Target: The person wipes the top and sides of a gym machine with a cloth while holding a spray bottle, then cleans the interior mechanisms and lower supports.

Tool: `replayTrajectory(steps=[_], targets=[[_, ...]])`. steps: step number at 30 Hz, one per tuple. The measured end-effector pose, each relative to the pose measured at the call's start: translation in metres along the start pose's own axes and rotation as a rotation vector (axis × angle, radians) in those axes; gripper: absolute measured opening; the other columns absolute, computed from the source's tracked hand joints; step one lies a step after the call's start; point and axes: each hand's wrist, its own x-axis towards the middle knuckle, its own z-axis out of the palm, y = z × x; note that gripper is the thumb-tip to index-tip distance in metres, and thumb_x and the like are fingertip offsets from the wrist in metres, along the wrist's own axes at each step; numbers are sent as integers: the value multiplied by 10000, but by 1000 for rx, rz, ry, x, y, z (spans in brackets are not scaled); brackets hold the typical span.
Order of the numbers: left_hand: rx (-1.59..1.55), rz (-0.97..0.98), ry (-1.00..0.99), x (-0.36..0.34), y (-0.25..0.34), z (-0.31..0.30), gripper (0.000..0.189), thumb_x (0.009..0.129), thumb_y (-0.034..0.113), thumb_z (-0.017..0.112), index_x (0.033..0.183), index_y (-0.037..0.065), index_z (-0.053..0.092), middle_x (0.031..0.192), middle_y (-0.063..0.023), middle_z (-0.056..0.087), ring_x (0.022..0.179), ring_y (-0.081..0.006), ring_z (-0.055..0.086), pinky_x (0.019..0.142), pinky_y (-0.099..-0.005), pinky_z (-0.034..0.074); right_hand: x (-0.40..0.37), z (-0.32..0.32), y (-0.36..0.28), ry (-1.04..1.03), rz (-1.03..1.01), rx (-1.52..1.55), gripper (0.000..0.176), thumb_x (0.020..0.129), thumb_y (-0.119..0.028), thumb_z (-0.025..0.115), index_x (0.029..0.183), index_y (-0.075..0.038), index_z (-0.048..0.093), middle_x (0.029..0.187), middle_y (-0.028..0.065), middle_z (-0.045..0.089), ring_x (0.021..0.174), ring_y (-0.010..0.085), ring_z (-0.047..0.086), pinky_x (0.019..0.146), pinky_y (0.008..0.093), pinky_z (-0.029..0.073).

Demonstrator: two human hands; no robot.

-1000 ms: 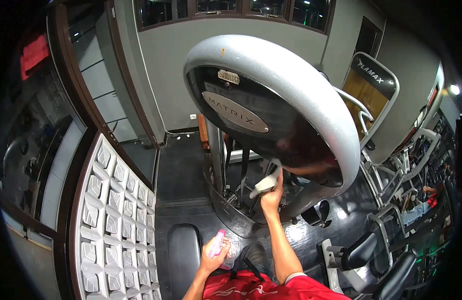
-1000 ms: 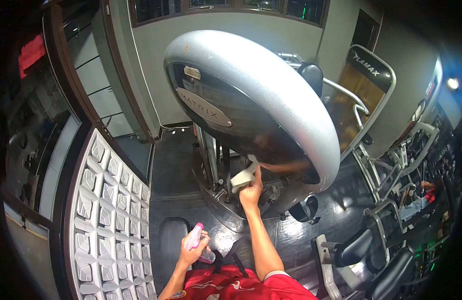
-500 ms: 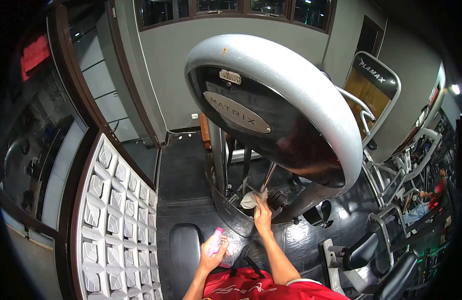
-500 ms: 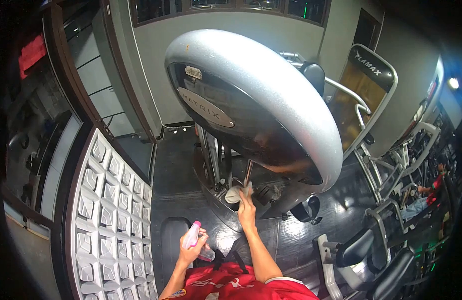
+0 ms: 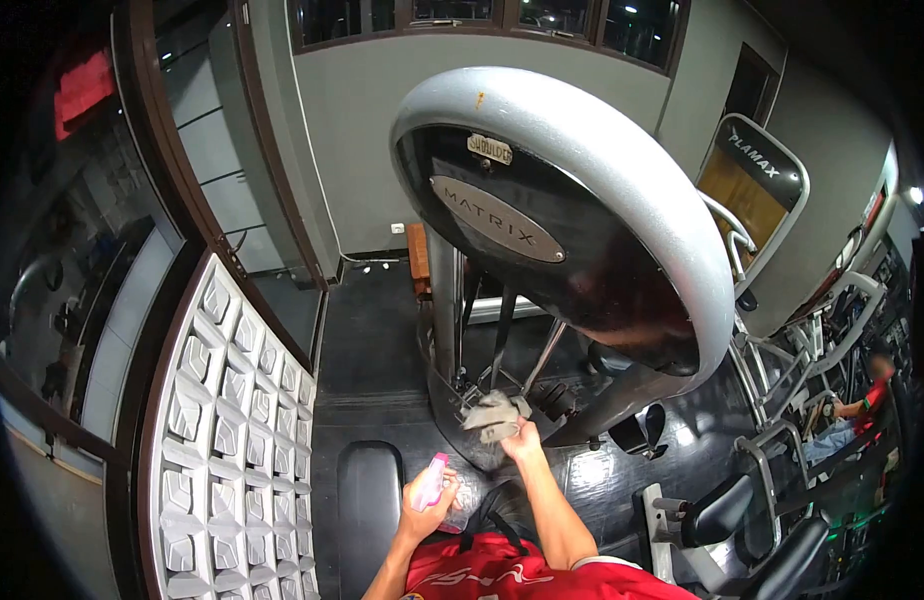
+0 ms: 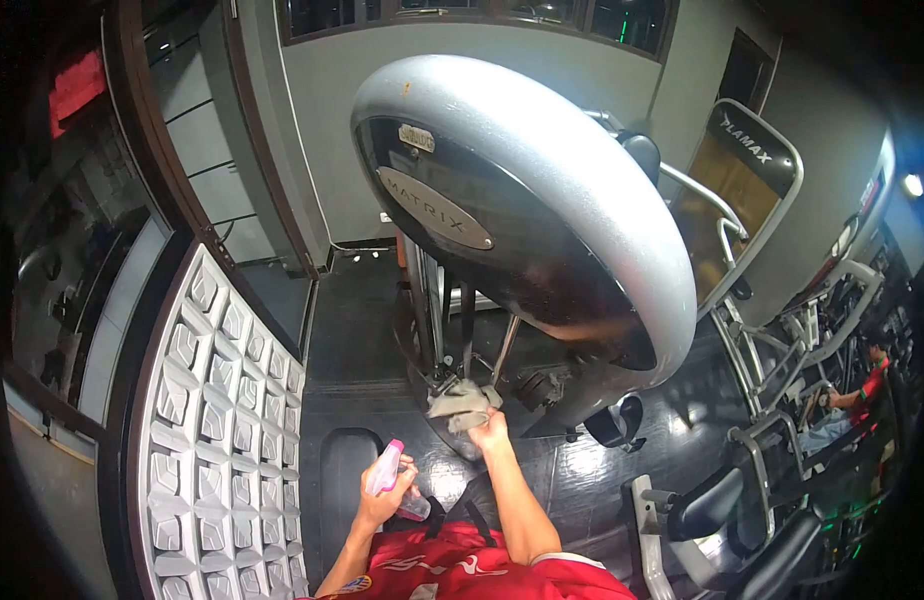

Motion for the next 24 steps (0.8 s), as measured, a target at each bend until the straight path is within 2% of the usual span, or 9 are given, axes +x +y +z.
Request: replayTrajectory(steps=[1,2,8,10,13,16,18,22,24], targets=[[-1,1,5,-1,2,-1,176,846,12,607,1015,-21,565,762,-61,619,595,-113,624,540,-236,492,-5,17,0,-48,-36,28,427,943,-234,259,1244,-5,458,1245,191,525,1162,342,506,1015,503,381],[-3,1,12,-2,4,-2,176,846,12,606,1014,-22,564,763,-62,619,594,-114,624,538,-236,490,-7,35,-1,93,-98,133,433,947,-237,260,1235,3,478,1254,205,517,1182,351,489,1034,499,362],[20,18,31,-5,3,-11,190,854,-3,590,1027,-62,537,805,-105,611,592,-157,633,555,-261,519,8,24,-29,-63,45,432,422,950,-222,277,1221,19,492,1245,194,533,1184,337,493,1040,501,354],[29,23,28,-5,1,-14,193,855,-2,590,1030,-63,536,808,-107,612,594,-157,633,554,-264,519,-42,70,-26,46,-81,186,378,957,-166,281,1219,23,477,1218,182,552,1131,322,533,1009,499,389],[21,24,15,-3,-2,-13,197,855,1,592,1031,-64,533,813,-111,612,600,-159,633,555,-269,520,-74,87,-33,-56,-46,134,390,978,-200,264,1230,23,463,1219,185,547,1108,308,543,988,472,412],[-4,33,7,1,-2,-10,197,855,3,592,1029,-65,532,815,-113,611,601,-160,632,558,-276,524,-112,127,-15,-231,-176,-223,366,992,-210,297,1258,-6,443,1254,156,522,1116,276,528,986,420,409],[-14,46,5,1,1,-7,195,855,2,590,1028,-66,532,814,-112,610,599,-160,631,559,-279,527,-110,135,2,-140,-548,-311,355,990,-204,361,1302,-42,410,1311,113,471,1162,237,482,1001,379,380],[-57,89,78,0,11,-7,162,851,-12,582,1007,-46,550,775,-78,614,600,-136,627,557,-255,507,-113,142,29,-147,-768,-261,464,980,-211,417,1394,-52,281,1405,93,355,1258,202,366,1054,350,288],[-71,88,110,-5,9,-14,161,851,-12,582,1005,-47,550,771,-80,615,601,-141,630,558,-257,508,-114,146,28,-91,-1083,-431,498,984,-242,422,1402,-35,249,1432,103,307,1279,185,329,1075,335,235]])
